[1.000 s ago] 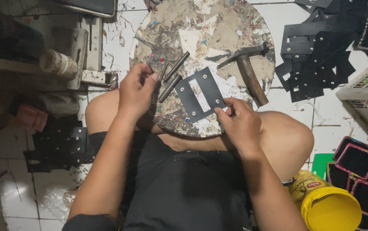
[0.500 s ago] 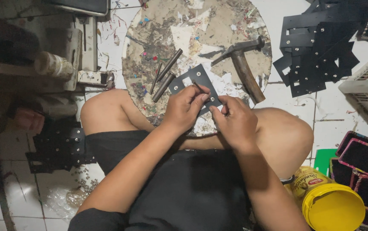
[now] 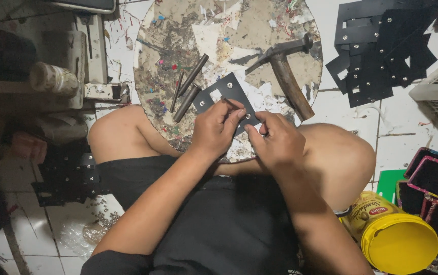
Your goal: Attaching metal studs or rivets to black leather components using a hammer and a setting tool on a circular workbench.
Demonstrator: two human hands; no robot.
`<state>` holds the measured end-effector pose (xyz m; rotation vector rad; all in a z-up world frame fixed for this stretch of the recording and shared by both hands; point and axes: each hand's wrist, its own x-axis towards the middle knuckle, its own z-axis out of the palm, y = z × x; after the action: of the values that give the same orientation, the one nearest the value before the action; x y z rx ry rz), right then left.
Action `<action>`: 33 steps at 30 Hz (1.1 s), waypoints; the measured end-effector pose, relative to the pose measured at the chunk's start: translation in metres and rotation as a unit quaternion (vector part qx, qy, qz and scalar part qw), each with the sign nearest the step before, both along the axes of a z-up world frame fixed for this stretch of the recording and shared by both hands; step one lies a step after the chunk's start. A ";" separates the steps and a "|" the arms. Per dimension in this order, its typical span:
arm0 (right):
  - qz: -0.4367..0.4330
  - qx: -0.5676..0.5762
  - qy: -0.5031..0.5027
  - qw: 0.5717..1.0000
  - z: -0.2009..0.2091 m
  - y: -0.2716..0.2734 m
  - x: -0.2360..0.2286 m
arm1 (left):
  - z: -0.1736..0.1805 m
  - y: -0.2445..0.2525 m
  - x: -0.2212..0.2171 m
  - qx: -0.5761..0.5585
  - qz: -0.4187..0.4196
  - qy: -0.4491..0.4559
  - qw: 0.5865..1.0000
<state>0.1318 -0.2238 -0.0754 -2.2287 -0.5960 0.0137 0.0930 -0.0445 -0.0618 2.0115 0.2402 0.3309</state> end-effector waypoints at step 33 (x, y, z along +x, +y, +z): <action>-0.020 -0.126 -0.143 0.981 0.037 -0.032 0.057 | -0.006 -0.007 -0.004 0.143 -0.028 -0.078 0.986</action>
<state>0.1890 -0.2563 -0.0389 -2.5114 -0.7373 -0.2703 0.0889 -0.0514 -0.0674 2.2567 0.0379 0.5077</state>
